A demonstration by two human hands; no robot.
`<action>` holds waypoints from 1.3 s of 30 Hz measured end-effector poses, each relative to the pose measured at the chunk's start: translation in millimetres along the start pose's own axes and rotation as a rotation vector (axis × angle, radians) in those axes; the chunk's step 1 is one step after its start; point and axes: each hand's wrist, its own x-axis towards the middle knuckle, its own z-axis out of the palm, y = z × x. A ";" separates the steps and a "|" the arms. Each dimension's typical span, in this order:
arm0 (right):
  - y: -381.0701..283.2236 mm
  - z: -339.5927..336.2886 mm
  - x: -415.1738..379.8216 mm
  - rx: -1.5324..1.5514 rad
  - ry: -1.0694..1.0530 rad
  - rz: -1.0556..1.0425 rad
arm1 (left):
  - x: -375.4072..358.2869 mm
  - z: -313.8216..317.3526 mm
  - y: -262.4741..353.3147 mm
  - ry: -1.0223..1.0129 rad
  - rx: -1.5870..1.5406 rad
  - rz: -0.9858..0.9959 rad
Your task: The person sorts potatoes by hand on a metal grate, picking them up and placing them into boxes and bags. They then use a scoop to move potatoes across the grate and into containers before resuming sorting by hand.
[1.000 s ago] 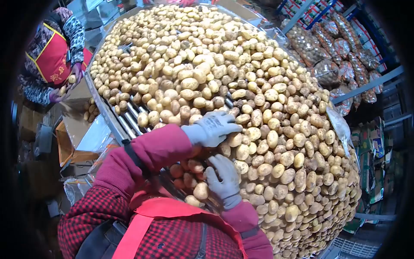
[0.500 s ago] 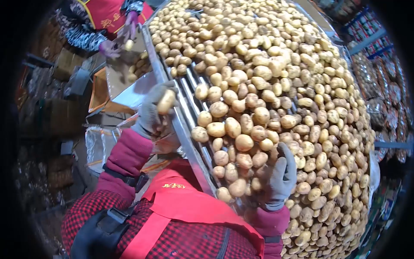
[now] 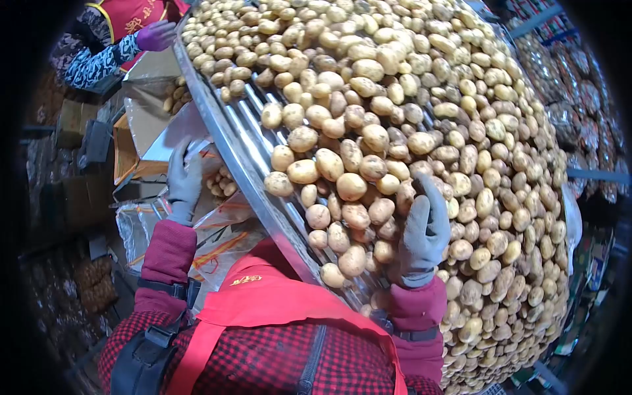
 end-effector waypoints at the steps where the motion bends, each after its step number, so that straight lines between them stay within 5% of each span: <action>1: -1.1 -1.5 2.2 0.039 0.023 -0.002 | 7.3 7.0 36.2 0.038 0.002 0.254; 3: -1.2 -4.3 2.4 0.072 0.053 0.045 | 17.9 31.3 93.3 -0.055 -0.036 0.554; 5: 2.7 -6.0 2.1 0.077 0.073 0.018 | 25.6 50.7 155.0 -0.376 -0.062 0.900; 7: 13.7 -5.9 -0.6 0.069 0.095 -0.025 | 6.7 95.5 182.2 -0.565 0.012 1.014; 10: 20.2 -4.9 1.5 -0.004 0.053 -0.168 | -6.0 129.1 196.7 -0.474 0.408 1.028; 14: 14.4 -5.7 2.2 -0.041 0.052 -0.194 | 7.6 126.6 206.3 -0.567 0.395 1.004; 17: 10.0 -9.4 -0.1 -0.035 0.014 -0.173 | 9.4 126.1 215.7 -0.736 0.505 0.902; 20: 9.2 -9.7 -1.8 0.030 0.000 -0.118 | 18.8 113.4 205.3 -0.729 -0.149 0.479; 21: 9.6 -10.0 -2.3 0.039 -0.010 -0.126 | 15.9 104.6 200.7 -0.935 -0.587 -0.158; 23: 10.8 -8.5 -1.4 -0.027 -0.010 -0.118 | 21.6 81.1 197.7 -0.791 -0.414 0.349; 24: 16.9 -7.6 -2.7 -0.019 -0.010 -0.112 | 14.9 70.4 199.6 -0.761 -0.455 0.334; 25: 8.7 -5.7 -4.0 -0.004 -0.003 -0.078 | 4.1 66.1 198.0 -0.821 -0.953 -0.196; 27: 10.8 -5.0 -3.0 -0.049 -0.006 -0.131 | 11.4 59.9 181.7 -0.824 -1.270 -0.607; 29: 20.3 -4.0 -5.5 -0.038 0.010 -0.148 | 6.3 55.0 147.1 -0.760 -1.261 -0.283; 32: 18.9 -4.9 -4.8 -0.100 -0.014 -0.141 | 9.9 27.0 124.0 -0.346 -1.207 -0.514; 34: 21.6 -4.9 -4.2 -0.122 -0.019 -0.156 | 34.3 14.1 68.9 -0.166 -1.062 -0.350; 36: 18.6 -2.9 -3.5 -0.144 -0.040 -0.163 | 77.4 -6.7 39.9 0.079 -1.033 -0.505; 39: -1.5 0.0 -2.2 -0.232 -0.079 -0.191 | 152.9 -31.6 -67.2 0.212 -1.086 -0.558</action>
